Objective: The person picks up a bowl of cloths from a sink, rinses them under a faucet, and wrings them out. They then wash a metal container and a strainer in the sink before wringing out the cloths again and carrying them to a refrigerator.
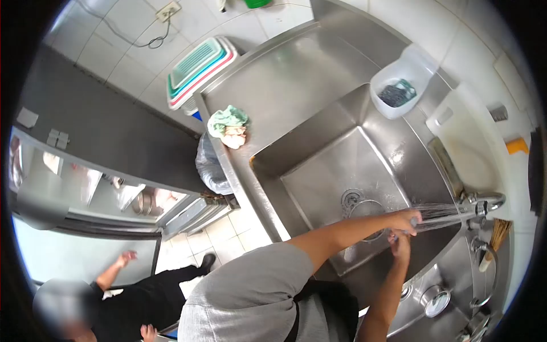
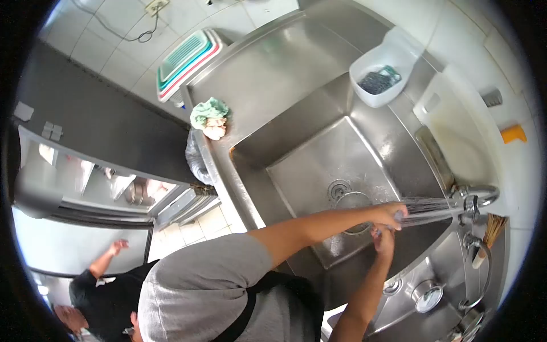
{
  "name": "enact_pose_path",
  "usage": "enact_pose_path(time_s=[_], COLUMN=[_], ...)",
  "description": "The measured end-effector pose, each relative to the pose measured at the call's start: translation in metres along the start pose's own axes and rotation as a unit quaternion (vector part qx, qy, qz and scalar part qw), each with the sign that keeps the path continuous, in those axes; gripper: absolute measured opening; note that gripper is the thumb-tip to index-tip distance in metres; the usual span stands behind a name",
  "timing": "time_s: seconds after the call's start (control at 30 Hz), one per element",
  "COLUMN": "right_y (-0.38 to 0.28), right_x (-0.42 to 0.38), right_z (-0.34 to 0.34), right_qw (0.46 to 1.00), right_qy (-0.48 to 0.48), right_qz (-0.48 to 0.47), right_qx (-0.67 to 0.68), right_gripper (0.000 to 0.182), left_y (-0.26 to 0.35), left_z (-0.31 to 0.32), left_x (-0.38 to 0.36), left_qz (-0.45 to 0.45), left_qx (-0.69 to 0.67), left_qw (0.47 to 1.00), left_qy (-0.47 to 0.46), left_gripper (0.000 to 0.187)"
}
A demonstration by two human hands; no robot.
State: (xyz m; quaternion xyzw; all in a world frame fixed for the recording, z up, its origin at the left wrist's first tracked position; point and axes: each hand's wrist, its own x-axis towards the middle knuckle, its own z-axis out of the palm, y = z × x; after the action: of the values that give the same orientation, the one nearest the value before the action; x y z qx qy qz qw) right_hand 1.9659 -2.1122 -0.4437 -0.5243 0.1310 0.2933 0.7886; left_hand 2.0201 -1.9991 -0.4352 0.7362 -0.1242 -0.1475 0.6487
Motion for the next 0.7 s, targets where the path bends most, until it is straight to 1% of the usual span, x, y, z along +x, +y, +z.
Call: enact_pose_path(time_s=[0.03,0.07,0.1,0.13,0.17,0.2,0.23,0.27,0.3,0.33,0.37,0.4,0.43,0.47,0.5,0.53,0.57,0.6,0.63,0.67,0.7], right_y=[-0.014,-0.027,-0.04,-0.051,-0.059,-0.062,-0.059,-0.058,-0.057,-0.056,-0.05,-0.04,-0.029,-0.02,-0.006,0.012,0.031,0.052,0.077,0.102,0.126], right_x=[-0.005,-0.012,-0.017,-0.022,-0.026,-0.028,-0.023,-0.021,-0.018,-0.014,-0.012,-0.009,-0.005,0.001,0.002,0.003,0.005,0.009,0.013,0.016,0.018], right_z=[-0.002,0.0,0.002,0.013,0.031,0.043,0.035,0.031,0.028,0.026,0.027,0.028,0.03,0.036,0.043,0.049,0.054,0.058,0.063,0.064,0.064], right_qw=[0.995,0.99,0.982,0.983,0.977,0.965,0.966,0.931,0.869,0.842,0.841,0.92,0.971,0.981,0.98,0.99,0.979,0.96,0.946,0.94,0.936], right_qy=[-0.047,-0.028,-0.008,-0.012,-0.023,-0.034,-0.038,-0.16,-0.278,-0.27,-0.272,-0.2,-0.123,-0.088,-0.093,-0.049,0.006,0.04,0.046,0.043,0.03], right_qz=[0.022,0.035,0.045,0.045,-0.021,-0.085,-0.083,-0.004,0.074,0.165,0.169,0.157,0.138,0.165,0.167,0.112,0.069,0.035,-0.004,-0.046,-0.088], right_qx=[0.087,0.136,0.183,0.18,0.212,0.244,0.243,0.327,0.403,0.436,0.436,0.298,0.15,0.053,0.053,-0.067,-0.192,-0.275,-0.321,-0.335,-0.339], right_gripper=[0.023,0.024,0.026,0.026,0.029,0.031,0.031,0.031,0.032,0.023,0.023,0.016,0.011,0.009,0.009,0.012,0.016,0.019,0.022,0.025,0.028], left_y=[0.016,0.037,0.064,0.085,0.099,0.111,0.115,0.111,0.106,0.103,0.103,0.084,0.063,0.051,0.037,0.02,-0.006,-0.033,-0.064,-0.085,-0.105], left_z=[-0.012,-0.023,-0.035,-0.044,-0.051,-0.057,-0.061,-0.057,-0.057,-0.058,-0.059,-0.049,-0.042,-0.037,-0.033,-0.031,-0.023,-0.014,-0.004,-0.008,-0.012], left_x=[0.003,0.002,-0.003,-0.004,-0.002,-0.001,-0.002,0.001,0.001,0.002,0.0,-0.001,-0.008,-0.016,-0.026,-0.036,-0.045,-0.054,-0.061,-0.074,-0.087], left_qz=[0.02,0.021,-0.03,-0.079,-0.077,-0.076,-0.077,0.008,0.007,-0.015,-0.038,0.009,0.007,-0.043,-0.092,-0.122,-0.137,-0.159,-0.165,-0.263,-0.358], left_qx=[0.002,0.002,-0.063,-0.128,-0.128,-0.111,-0.095,-0.114,-0.113,-0.13,-0.146,-0.167,-0.165,-0.151,-0.135,-0.092,-0.034,0.022,0.092,0.127,0.16], left_qw=[0.997,0.998,0.991,0.975,0.976,0.97,0.962,0.966,0.967,0.963,0.958,0.966,0.967,0.986,0.983,0.975,0.956,0.923,0.869,0.87,0.858], left_qy=[-0.071,-0.064,-0.114,-0.162,-0.158,-0.201,-0.244,-0.233,-0.23,-0.236,-0.243,-0.197,-0.194,-0.056,0.085,0.16,0.257,0.349,0.457,0.397,0.331], left_gripper=[0.045,0.045,0.046,0.047,0.047,0.045,0.043,0.039,0.039,0.035,0.032,0.024,0.024,0.02,0.016,0.015,0.016,0.016,0.018,0.02,0.021])
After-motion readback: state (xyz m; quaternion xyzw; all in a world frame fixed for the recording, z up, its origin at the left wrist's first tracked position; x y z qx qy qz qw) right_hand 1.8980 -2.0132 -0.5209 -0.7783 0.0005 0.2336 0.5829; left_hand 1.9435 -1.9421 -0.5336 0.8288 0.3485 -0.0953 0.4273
